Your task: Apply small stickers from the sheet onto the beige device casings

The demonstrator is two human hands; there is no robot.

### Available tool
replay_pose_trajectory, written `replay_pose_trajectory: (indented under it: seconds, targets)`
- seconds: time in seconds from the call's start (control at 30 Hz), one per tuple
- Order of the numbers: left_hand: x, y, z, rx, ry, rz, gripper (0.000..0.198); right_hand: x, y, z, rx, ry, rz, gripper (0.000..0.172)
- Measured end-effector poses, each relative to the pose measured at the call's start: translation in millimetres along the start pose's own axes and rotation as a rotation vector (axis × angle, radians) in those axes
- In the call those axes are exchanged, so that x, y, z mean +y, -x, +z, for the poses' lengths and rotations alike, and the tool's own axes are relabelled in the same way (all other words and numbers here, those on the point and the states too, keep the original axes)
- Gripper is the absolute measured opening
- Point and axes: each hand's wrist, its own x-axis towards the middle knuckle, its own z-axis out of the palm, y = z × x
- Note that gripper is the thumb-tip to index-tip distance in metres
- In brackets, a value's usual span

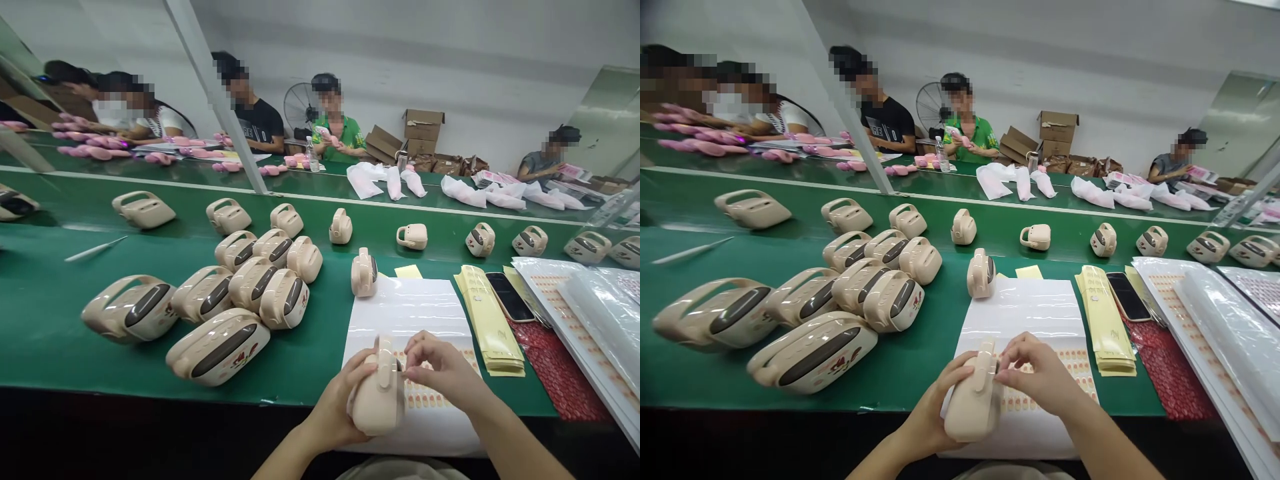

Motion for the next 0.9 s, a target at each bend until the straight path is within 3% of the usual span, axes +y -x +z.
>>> replay_pose_trajectory:
  seconds: [0.07, 0.23, 0.6, 0.9]
  targets:
    - [-0.8, -3.3, 0.7, -0.115, -0.119, 0.098, 0.085, -12.9, -2.4, 2.6, -0.063, 0.102, 0.013, 0.012]
    - [0.3, -7.5, 2.9, -0.215, -0.296, 0.211, 0.085, -18.8, -3.6, 10.0, -0.125, 0.193, 0.058, 0.007]
    - [-2.6, -6.8, 1.5, -0.207, -0.326, 0.235, 0.081, -7.6, 2.2, 20.5, -0.024, 0.078, 0.054, 0.014]
    - [1.9, -5.7, 1.1, -0.165, -0.32, 0.201, 0.081, 4.4, 6.5, 29.7, 0.111, 0.087, -0.065, 0.014]
